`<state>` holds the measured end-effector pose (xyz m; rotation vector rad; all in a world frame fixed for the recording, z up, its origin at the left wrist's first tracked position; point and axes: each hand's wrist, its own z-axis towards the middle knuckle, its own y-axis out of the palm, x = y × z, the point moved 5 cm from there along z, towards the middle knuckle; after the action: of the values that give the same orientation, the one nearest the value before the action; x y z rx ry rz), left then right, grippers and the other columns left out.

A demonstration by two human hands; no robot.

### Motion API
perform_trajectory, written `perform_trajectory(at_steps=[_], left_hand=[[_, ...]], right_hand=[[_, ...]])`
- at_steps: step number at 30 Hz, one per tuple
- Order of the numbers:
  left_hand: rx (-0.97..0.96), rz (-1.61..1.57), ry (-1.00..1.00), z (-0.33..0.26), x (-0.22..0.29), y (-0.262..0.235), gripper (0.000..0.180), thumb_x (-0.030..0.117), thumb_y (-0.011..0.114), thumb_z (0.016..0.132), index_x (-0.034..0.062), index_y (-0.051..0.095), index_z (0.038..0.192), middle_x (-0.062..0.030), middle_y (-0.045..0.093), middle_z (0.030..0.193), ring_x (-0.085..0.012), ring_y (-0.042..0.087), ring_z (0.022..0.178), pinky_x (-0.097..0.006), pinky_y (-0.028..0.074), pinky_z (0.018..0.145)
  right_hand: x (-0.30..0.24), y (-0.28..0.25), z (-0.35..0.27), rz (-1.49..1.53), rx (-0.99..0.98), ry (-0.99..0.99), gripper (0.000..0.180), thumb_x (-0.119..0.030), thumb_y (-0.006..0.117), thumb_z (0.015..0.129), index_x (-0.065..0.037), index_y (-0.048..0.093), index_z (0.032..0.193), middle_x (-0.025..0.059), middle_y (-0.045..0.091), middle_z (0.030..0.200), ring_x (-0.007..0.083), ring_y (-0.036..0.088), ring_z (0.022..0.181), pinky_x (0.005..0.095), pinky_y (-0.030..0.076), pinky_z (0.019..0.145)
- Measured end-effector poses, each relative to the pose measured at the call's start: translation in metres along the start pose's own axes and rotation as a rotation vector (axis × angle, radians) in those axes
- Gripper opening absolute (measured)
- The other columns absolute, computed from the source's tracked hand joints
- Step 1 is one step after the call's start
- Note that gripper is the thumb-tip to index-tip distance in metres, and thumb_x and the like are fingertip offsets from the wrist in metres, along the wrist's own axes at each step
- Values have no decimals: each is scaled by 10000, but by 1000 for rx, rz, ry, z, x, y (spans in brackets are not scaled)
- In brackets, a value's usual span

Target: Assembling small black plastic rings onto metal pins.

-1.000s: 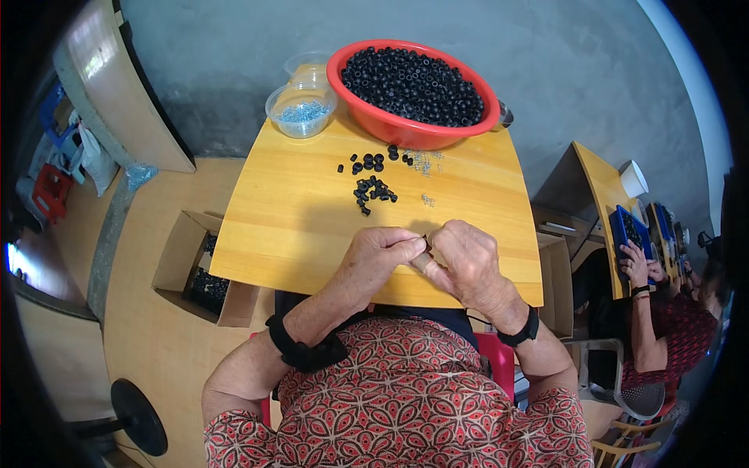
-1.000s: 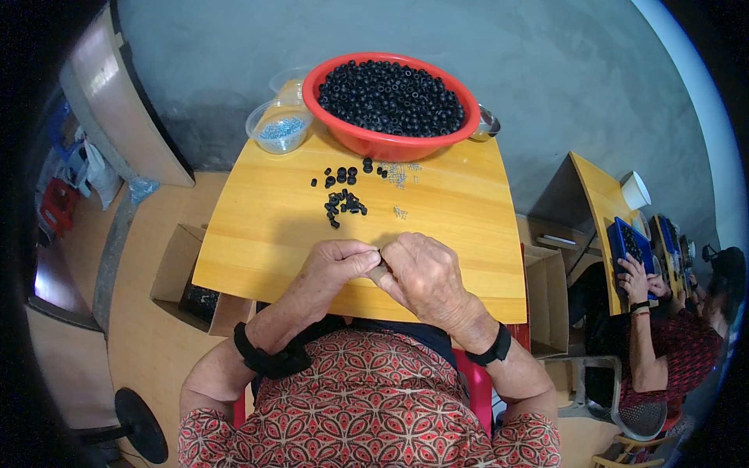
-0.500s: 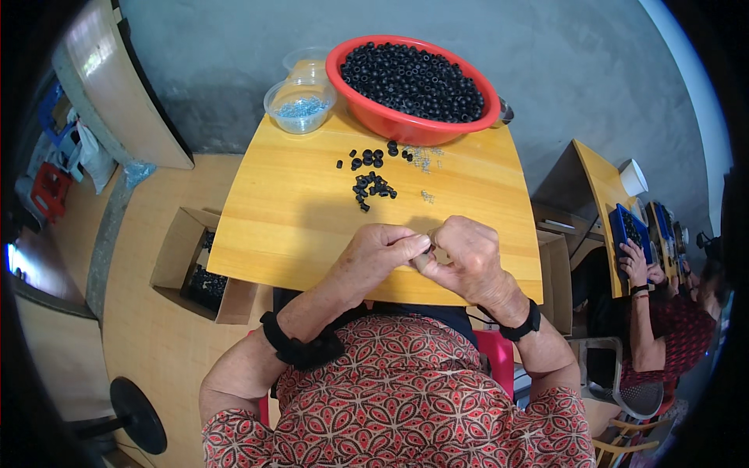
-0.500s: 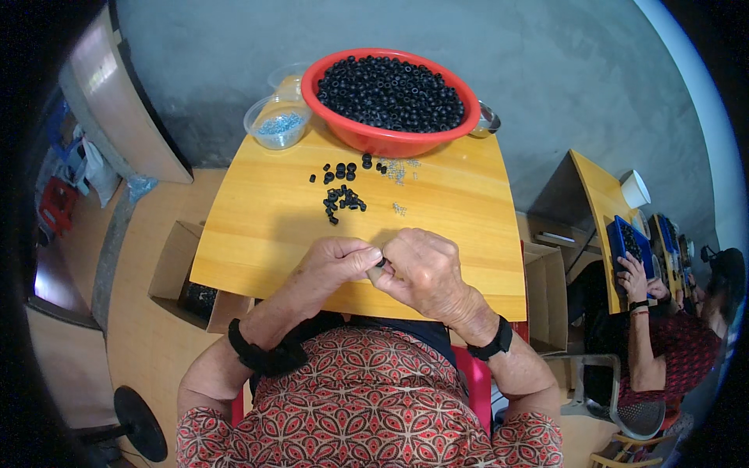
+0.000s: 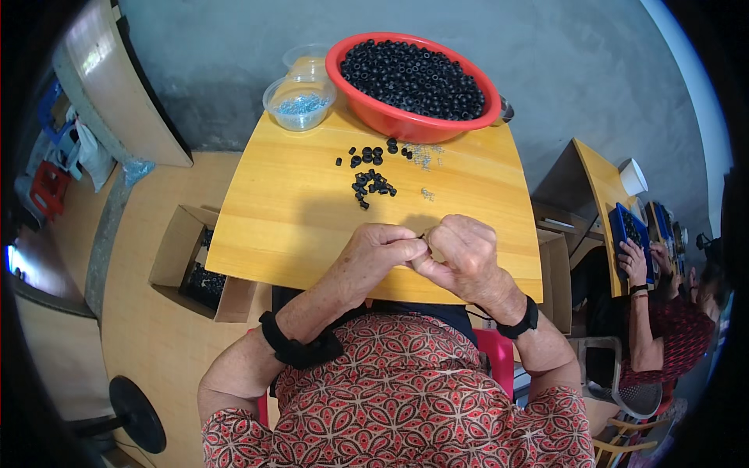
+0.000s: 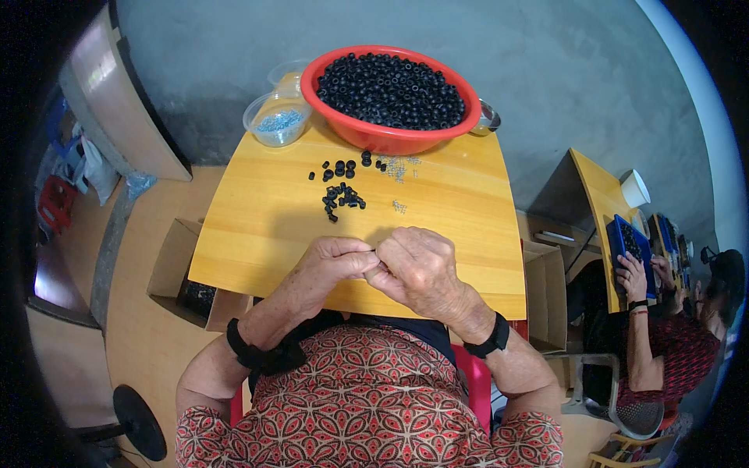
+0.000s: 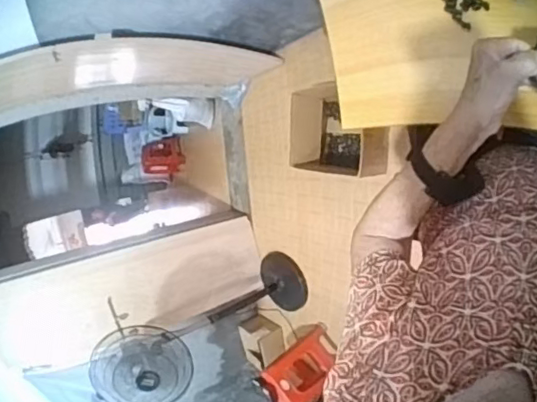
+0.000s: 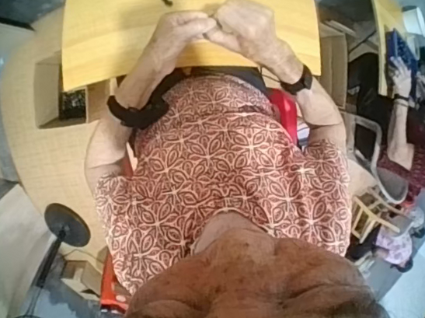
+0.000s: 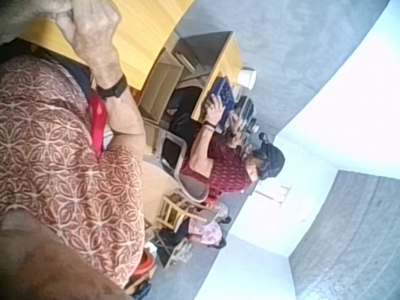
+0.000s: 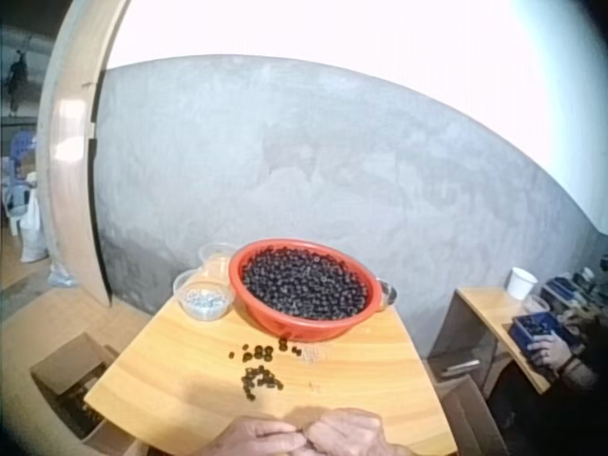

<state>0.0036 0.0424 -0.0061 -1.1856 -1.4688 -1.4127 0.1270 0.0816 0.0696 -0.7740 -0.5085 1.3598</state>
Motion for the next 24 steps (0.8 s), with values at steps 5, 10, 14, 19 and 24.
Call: perform_trajectory(at_steps=[5,10,14,19,24], left_hand=[[-2,-63,-5,1,0,1,203,171,629,914,2,714,987,-15,678,892,-71,586,848,-233,451,804],[16,33,32,1,12,2,208,171,621,929,5,709,1018,-1,671,908,-62,578,853,-233,454,807],[0,24,6,1,4,0,219,163,620,935,1,694,1063,6,664,942,-58,571,872,-227,454,806],[70,-58,41,3,3,-1,229,139,624,934,-4,674,1105,0,663,967,-64,579,898,-225,467,812],[129,-126,52,1,1,-3,223,101,633,924,0,665,1120,-33,676,986,-82,607,921,-228,491,823]], right_hand=[[3,0,-1,2,29,2,238,-82,752,670,-71,514,674,64,480,614,245,543,535,366,453,494],[8,-4,2,-47,50,-2,235,-80,748,676,-71,513,688,67,470,616,252,538,538,370,454,501],[3,-1,1,-17,4,-11,235,-87,750,687,-70,517,712,72,473,636,259,539,551,371,452,508],[4,-5,5,-52,-70,2,235,-119,755,710,-66,537,781,83,498,693,261,558,605,374,462,555],[1,-11,4,-72,-174,40,200,-115,733,732,-59,569,832,91,531,728,275,580,667,399,480,613]])
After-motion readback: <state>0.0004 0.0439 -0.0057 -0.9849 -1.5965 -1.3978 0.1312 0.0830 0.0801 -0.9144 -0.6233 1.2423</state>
